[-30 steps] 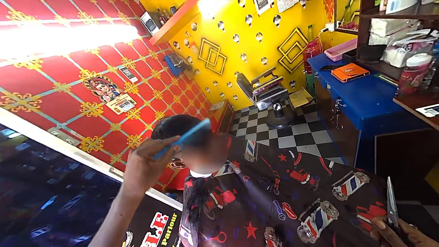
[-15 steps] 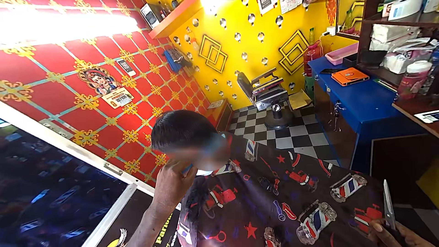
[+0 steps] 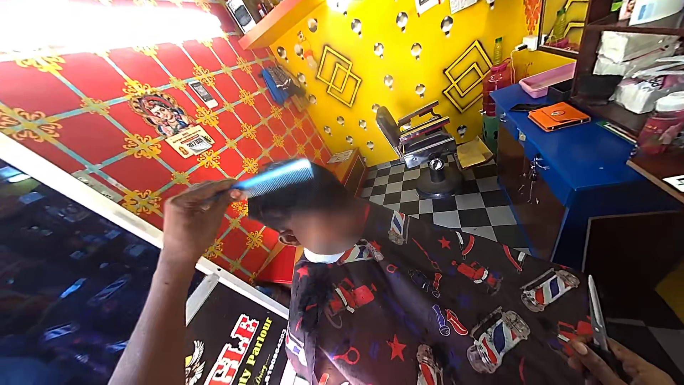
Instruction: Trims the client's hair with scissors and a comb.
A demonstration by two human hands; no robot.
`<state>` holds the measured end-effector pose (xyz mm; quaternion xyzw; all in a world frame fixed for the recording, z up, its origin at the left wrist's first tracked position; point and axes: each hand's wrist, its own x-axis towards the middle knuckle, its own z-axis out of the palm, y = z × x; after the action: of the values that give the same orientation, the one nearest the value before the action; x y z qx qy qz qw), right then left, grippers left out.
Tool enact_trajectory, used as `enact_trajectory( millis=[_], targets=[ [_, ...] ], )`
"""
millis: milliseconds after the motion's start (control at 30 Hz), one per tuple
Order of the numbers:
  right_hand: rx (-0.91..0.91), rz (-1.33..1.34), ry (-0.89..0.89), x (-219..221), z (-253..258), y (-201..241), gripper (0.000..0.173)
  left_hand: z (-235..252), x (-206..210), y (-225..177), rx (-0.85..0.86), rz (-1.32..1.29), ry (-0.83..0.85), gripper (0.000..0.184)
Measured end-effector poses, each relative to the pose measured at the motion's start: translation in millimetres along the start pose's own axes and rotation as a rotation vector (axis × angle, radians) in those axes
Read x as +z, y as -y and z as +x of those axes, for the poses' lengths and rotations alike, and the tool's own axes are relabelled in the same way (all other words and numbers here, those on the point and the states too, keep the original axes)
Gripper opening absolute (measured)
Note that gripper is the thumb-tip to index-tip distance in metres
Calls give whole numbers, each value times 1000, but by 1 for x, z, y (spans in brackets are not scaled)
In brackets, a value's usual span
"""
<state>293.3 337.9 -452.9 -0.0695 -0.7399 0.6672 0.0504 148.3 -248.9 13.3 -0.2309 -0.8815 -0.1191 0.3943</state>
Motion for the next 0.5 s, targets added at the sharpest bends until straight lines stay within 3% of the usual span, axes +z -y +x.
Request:
enact_trajectory(
  millis=[167,367,500],
  targets=[
    [-10,-7,2,7,-3,-5,37,-33,26,-18,151,118,53,26],
    [-11,-38,13,4,-4,-6,36,-58,45,-12,146,145,74,24],
    [-2,-57,5,6,-2,-2,36,-68,51,-8,142,150,176,27]
  ],
)
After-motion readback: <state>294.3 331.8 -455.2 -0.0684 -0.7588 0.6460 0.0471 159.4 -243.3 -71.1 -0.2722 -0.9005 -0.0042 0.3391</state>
